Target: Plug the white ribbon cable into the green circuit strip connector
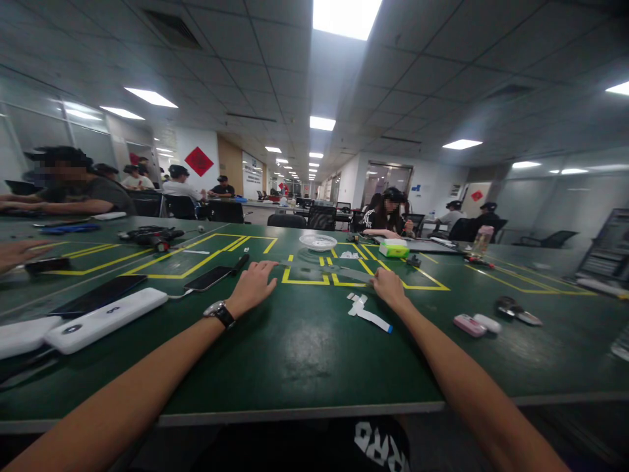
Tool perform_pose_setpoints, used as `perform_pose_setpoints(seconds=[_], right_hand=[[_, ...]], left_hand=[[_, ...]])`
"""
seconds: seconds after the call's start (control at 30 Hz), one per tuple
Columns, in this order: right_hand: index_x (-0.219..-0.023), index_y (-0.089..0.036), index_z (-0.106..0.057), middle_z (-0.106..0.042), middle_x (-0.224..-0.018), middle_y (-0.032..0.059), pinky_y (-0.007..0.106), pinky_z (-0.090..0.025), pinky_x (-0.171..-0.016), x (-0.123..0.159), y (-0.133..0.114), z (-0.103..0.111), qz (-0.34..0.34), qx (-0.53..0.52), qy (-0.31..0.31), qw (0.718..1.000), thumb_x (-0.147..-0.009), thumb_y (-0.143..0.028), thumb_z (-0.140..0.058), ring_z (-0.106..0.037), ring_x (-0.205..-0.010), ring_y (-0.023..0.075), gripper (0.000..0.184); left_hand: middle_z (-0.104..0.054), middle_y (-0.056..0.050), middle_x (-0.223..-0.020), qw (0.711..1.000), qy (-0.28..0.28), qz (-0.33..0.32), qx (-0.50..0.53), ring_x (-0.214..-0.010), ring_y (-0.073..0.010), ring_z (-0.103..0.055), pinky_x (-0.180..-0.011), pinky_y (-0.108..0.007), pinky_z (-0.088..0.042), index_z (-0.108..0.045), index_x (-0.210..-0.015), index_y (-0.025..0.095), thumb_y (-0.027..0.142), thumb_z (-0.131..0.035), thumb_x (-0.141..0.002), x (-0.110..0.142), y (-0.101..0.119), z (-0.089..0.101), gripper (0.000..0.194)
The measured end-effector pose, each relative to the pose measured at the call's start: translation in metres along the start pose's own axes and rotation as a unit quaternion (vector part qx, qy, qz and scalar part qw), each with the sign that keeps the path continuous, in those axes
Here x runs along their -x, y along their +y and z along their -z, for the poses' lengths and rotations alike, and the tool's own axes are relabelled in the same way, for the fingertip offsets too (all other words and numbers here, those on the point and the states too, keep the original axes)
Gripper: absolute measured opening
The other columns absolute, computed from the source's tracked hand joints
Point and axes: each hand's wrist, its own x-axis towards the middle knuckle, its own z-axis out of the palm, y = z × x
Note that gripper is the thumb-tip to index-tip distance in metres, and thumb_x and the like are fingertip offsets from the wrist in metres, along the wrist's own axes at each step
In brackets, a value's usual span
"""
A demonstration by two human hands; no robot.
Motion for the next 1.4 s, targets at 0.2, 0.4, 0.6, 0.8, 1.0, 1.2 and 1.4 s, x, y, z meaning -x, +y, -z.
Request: perform_pose_setpoints(seconds=[0.2,0.4,0.6,0.8,1.0,1.2,1.4], right_hand=[[-0.097,-0.014,-0.063,-0.069,-0.094,0.0155,0.030,-0.045,-0.074,0.004,-0.004,-0.003,0.023,0.005,-0.003,1.000,-0.090,-0.030,-0.054,-0.067,-0.091,0.0258,0.019],[-0.093,-0.016,-0.063,-0.069,-0.091,0.0121,0.028,-0.043,-0.071,0.003,0.000,-0.004,0.042,0.001,-0.007,0.999,-0.090,-0.031,-0.056,-0.066,-0.088,0.0236,0.017],[-0.095,-0.019,-0.060,-0.069,-0.097,0.0093,0.028,-0.041,-0.073,0.001,-0.001,0.001,0.069,-0.002,0.013,0.998,-0.091,-0.028,-0.054,-0.064,-0.091,0.0219,0.013],[-0.092,-0.019,-0.059,-0.068,-0.097,0.0090,0.029,-0.039,-0.075,-0.002,0.002,0.004,0.089,-0.018,0.070,0.993,-0.092,-0.027,-0.052,-0.062,-0.094,0.0227,0.010],[-0.090,-0.019,-0.058,-0.067,-0.096,0.0073,0.027,-0.039,-0.076,-0.007,0.014,0.005,0.147,-0.084,0.091,0.981,-0.093,-0.026,-0.050,-0.061,-0.090,0.0200,0.012],[-0.090,-0.018,-0.055,-0.065,-0.090,0.0071,0.027,-0.040,-0.076,-0.005,0.004,0.002,0.188,-0.178,0.087,0.962,-0.093,-0.025,-0.047,-0.059,-0.086,0.0193,0.011],[-0.090,-0.018,-0.055,-0.064,-0.085,0.0045,0.026,-0.041,-0.074,0.000,-0.009,0.001,0.189,-0.231,0.075,0.951,-0.092,-0.028,-0.047,-0.059,-0.080,0.0179,0.013]], left_hand=[[-0.051,-0.011,-0.133,0.999,-0.029,-0.009,0.010,-0.116,-0.0287,-0.048,-0.092,-0.040,-0.045,-0.047,-0.133,0.019,0.027,-0.050,-0.092,0.001,0.003,0.001,0.043],[-0.053,-0.011,-0.131,0.998,-0.058,-0.016,0.032,-0.116,-0.0279,-0.049,-0.095,-0.040,-0.042,-0.048,-0.132,0.019,0.029,-0.050,-0.092,0.001,0.001,-0.004,0.041],[-0.052,-0.012,-0.131,0.998,-0.060,-0.027,0.017,-0.115,-0.0282,-0.049,-0.093,-0.039,-0.044,-0.048,-0.133,0.017,0.030,-0.050,-0.092,0.002,-0.003,-0.008,0.043],[-0.049,-0.014,-0.134,0.998,-0.065,-0.015,0.002,-0.117,-0.0298,-0.047,-0.091,-0.039,-0.045,-0.044,-0.136,0.015,0.032,-0.052,-0.091,0.002,-0.005,-0.009,0.049],[-0.047,-0.014,-0.137,0.997,-0.072,0.002,0.007,-0.119,-0.0298,-0.047,-0.092,-0.040,-0.043,-0.039,-0.140,0.017,0.034,-0.050,-0.092,0.002,-0.007,-0.010,0.052],[-0.038,-0.017,-0.146,0.999,-0.047,0.013,0.010,-0.129,-0.0321,-0.039,-0.096,-0.044,-0.040,-0.024,-0.148,0.014,0.044,-0.043,-0.094,0.000,-0.009,-0.015,0.064],[-0.057,-0.015,-0.130,0.991,-0.125,0.039,0.023,-0.114,-0.0312,-0.055,-0.086,-0.040,-0.046,-0.047,-0.134,0.016,0.051,-0.032,-0.097,0.000,-0.009,-0.006,0.054]])
